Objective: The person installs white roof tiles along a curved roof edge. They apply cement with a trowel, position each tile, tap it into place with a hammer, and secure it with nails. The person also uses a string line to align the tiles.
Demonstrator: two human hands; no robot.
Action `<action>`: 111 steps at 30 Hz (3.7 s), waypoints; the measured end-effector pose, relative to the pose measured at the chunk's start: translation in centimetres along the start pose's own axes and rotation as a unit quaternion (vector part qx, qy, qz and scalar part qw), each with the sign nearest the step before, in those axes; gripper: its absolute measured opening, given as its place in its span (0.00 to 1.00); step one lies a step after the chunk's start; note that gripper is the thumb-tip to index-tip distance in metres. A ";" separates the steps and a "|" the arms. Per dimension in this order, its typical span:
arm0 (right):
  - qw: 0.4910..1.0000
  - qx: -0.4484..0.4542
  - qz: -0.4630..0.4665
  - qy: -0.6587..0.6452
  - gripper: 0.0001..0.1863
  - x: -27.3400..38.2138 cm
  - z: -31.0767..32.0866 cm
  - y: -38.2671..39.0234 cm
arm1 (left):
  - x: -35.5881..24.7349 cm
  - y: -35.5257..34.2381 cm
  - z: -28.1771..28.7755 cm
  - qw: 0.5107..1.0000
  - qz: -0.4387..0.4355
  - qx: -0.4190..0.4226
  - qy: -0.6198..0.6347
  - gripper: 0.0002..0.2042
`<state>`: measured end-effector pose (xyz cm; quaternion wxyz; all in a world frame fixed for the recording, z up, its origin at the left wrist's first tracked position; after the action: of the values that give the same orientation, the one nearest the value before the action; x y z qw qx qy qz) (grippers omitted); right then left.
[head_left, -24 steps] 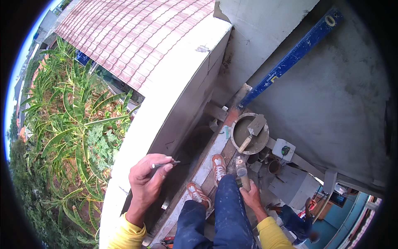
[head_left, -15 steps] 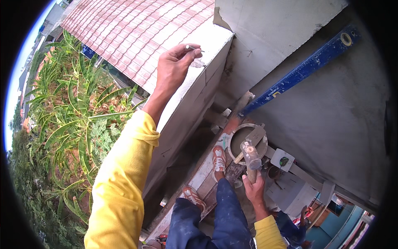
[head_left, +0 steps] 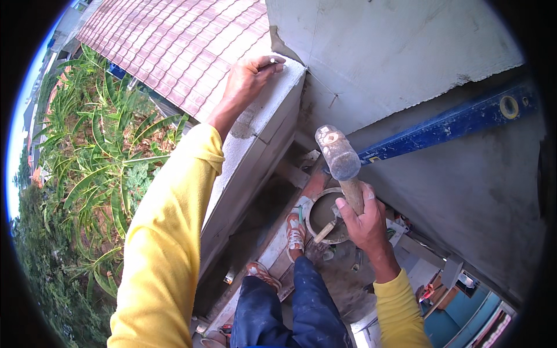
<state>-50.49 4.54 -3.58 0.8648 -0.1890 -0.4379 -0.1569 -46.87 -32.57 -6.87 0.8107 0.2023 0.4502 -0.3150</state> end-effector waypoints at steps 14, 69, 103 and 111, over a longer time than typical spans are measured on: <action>0.969 0.055 0.195 0.141 0.29 3.8 -3.7 -13.2 | -1.0 0.8 0.4 0.984 -0.153 0.082 -0.030 0.19; 0.979 0.026 0.145 0.142 0.22 0.3 -1.6 -14.1 | -0.4 -1.1 0.9 0.990 -0.067 0.123 -0.036 0.17; 0.934 0.152 0.224 0.234 0.23 5.2 -3.6 -16.9 | 0.5 8.7 0.9 0.950 0.024 -0.162 -0.265 0.33; 0.927 0.140 0.238 0.253 0.25 4.9 -3.4 -16.8 | 1.5 8.3 1.6 0.955 0.085 -0.117 -0.261 0.41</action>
<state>-52.73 -12.31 1.73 0.9765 -0.1191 -0.1636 0.0739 -39.58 -28.07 -6.91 0.9415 0.0546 0.2381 -0.2323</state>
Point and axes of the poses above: each hand's wrist, its own y-axis away from the middle knuckle, its own z-axis out of the back of the hand, x = y × z, the point moved 8 cm from there along -y, towards the middle knuckle, and after that the axes turned 12 degrees about z, right-handed, at the moved point
